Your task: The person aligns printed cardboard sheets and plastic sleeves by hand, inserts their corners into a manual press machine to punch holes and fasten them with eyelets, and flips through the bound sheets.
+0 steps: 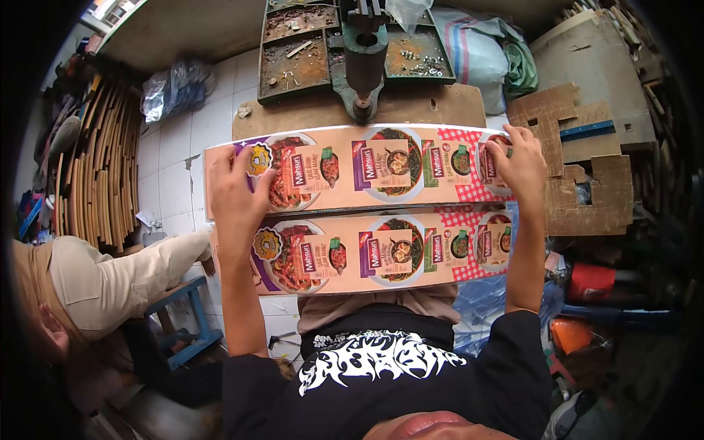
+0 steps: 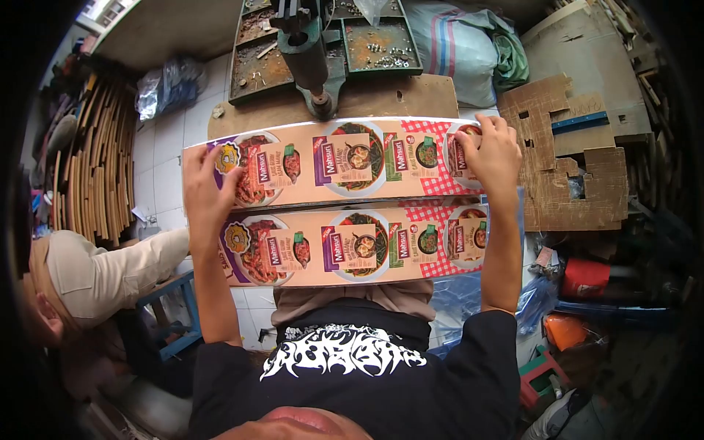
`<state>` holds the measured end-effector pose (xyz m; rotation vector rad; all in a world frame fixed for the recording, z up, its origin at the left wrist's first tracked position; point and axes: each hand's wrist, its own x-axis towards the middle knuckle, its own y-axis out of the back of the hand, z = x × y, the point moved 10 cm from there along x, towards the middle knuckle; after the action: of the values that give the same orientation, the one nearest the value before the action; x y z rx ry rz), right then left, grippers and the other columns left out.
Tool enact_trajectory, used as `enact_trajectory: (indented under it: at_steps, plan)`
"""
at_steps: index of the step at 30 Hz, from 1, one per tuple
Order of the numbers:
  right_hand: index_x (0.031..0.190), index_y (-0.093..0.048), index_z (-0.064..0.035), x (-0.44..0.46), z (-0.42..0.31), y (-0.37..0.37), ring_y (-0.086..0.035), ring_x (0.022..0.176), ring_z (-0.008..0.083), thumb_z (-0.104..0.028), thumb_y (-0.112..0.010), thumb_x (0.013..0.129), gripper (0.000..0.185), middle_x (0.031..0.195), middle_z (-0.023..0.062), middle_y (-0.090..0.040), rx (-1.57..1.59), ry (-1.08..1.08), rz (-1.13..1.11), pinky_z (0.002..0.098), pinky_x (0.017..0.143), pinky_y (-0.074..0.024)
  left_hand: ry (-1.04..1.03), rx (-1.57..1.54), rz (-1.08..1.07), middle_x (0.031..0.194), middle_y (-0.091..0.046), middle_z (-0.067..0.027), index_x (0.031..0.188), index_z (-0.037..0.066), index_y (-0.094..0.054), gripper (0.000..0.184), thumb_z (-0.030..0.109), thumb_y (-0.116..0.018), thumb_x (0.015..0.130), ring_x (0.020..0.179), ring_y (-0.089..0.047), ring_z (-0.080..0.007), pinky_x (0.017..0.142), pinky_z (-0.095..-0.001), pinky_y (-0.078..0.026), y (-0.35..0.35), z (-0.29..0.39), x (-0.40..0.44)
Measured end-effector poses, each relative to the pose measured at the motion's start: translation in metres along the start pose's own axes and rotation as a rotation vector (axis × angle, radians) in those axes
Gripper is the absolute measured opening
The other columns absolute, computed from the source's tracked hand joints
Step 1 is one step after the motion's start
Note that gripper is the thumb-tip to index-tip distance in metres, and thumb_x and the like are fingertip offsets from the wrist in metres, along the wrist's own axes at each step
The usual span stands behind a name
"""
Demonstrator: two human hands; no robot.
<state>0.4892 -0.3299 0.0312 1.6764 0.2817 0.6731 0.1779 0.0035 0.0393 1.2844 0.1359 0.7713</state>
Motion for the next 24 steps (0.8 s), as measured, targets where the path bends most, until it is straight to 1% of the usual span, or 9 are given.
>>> enact_trajectory:
  at_steps: [3,4,5,7,8,10,17,19,24]
  plan:
    - [0.120,-0.063,-0.0074,-0.013,0.044,0.000,-0.061,0.105,0.0314,-0.041,-0.070,0.083,0.051,0.117,0.0132,-0.061,0.022,-0.236,-0.033,0.0431,0.087,-0.0496,0.190,0.215,0.170,0.121,-0.058,-0.0187,0.117,-0.001,-0.063,0.047,0.030,-0.072,0.083,0.110,-0.057,-0.0330,0.094,-0.0405,-0.045,0.017,-0.068,-0.011]
    - [0.114,-0.067,-0.0047,-0.017,0.050,0.003,-0.067,0.094,0.0329,-0.039,-0.070,0.084,0.045,0.107,0.0143,-0.067,0.045,-0.259,0.002,0.0425,0.081,-0.0518,0.292,0.321,0.259,0.117,-0.060,-0.0187,0.115,-0.004,-0.063,0.049,0.033,-0.071,0.084,0.107,-0.058,-0.0323,0.093,-0.0413,-0.045,0.029,-0.087,-0.015]
    - [0.114,-0.067,-0.0047,-0.019,0.053,0.003,-0.067,0.094,0.0329,-0.039,-0.070,0.084,0.045,0.107,0.0143,-0.067,0.046,-0.262,0.004,0.0425,0.081,-0.0518,0.289,0.321,0.260,0.117,-0.060,-0.0187,0.115,-0.004,-0.063,0.049,0.033,-0.071,0.084,0.107,-0.058,-0.0323,0.093,-0.0413,-0.045,0.034,-0.095,-0.014]
    - [0.104,-0.071,-0.0011,-0.027,0.065,-0.023,-0.070,0.080,0.0308,-0.034,-0.069,0.086,0.038,0.090,0.0154,-0.072,0.441,-0.380,-0.161,0.0389,0.073,-0.0535,0.525,0.110,0.044,0.105,-0.065,-0.0196,0.109,-0.005,-0.066,0.048,0.037,-0.070,0.085,0.098,-0.063,-0.0328,0.087,-0.0406,-0.048,0.023,-0.129,-0.018]
    - [0.104,-0.071,-0.0011,-0.028,0.063,-0.024,-0.070,0.080,0.0308,-0.034,-0.069,0.086,0.038,0.090,0.0154,-0.072,0.443,-0.376,-0.158,0.0389,0.073,-0.0535,0.522,0.037,0.049,0.094,-0.068,-0.0188,0.102,-0.005,-0.069,0.043,0.035,-0.069,0.086,0.086,-0.066,-0.0322,0.081,-0.0394,-0.050,0.019,-0.132,-0.018]
    - [0.096,-0.072,0.0019,-0.029,0.056,-0.010,-0.071,0.071,0.0261,-0.027,-0.070,0.086,0.031,0.079,0.0160,-0.072,0.359,-0.320,0.006,0.0343,0.068,-0.0537,0.511,0.046,0.054,0.094,-0.068,-0.0182,0.100,-0.005,-0.070,0.041,0.034,-0.069,0.086,0.084,-0.066,-0.0311,0.079,-0.0391,-0.051,0.020,-0.123,-0.016]
    - [0.102,-0.071,0.0034,-0.039,0.064,0.011,-0.069,0.076,0.0175,-0.017,-0.071,0.086,0.026,0.088,0.0138,-0.072,0.619,-0.395,0.166,0.0300,0.071,-0.0536,0.528,-0.014,0.095,0.092,-0.069,-0.0164,0.097,-0.003,-0.071,0.033,0.028,-0.068,0.086,0.081,-0.067,-0.0282,0.076,-0.0382,-0.051,0.019,-0.133,-0.020]
    - [0.107,-0.070,0.0017,-0.038,0.073,0.007,-0.067,0.082,0.0148,-0.013,-0.071,0.087,0.025,0.096,0.0105,-0.071,0.890,-0.328,0.227,0.0284,0.074,-0.0533,0.525,-0.072,0.108,0.094,-0.069,-0.0154,0.096,-0.002,-0.070,0.030,0.025,-0.067,0.086,0.084,-0.066,-0.0282,0.078,-0.0375,-0.050,0.015,-0.142,-0.022]
    - [0.114,-0.057,0.0038,-0.039,0.071,-0.004,-0.062,0.092,0.0107,-0.006,-0.061,0.095,0.022,0.103,0.0086,-0.066,1.252,-0.317,0.131,0.0222,0.082,-0.0499,0.558,-0.316,0.213,0.094,-0.068,-0.0120,0.099,-0.003,-0.068,0.025,0.019,-0.067,0.087,0.083,-0.064,-0.0212,0.076,-0.0337,-0.050,0.018,-0.166,-0.025]
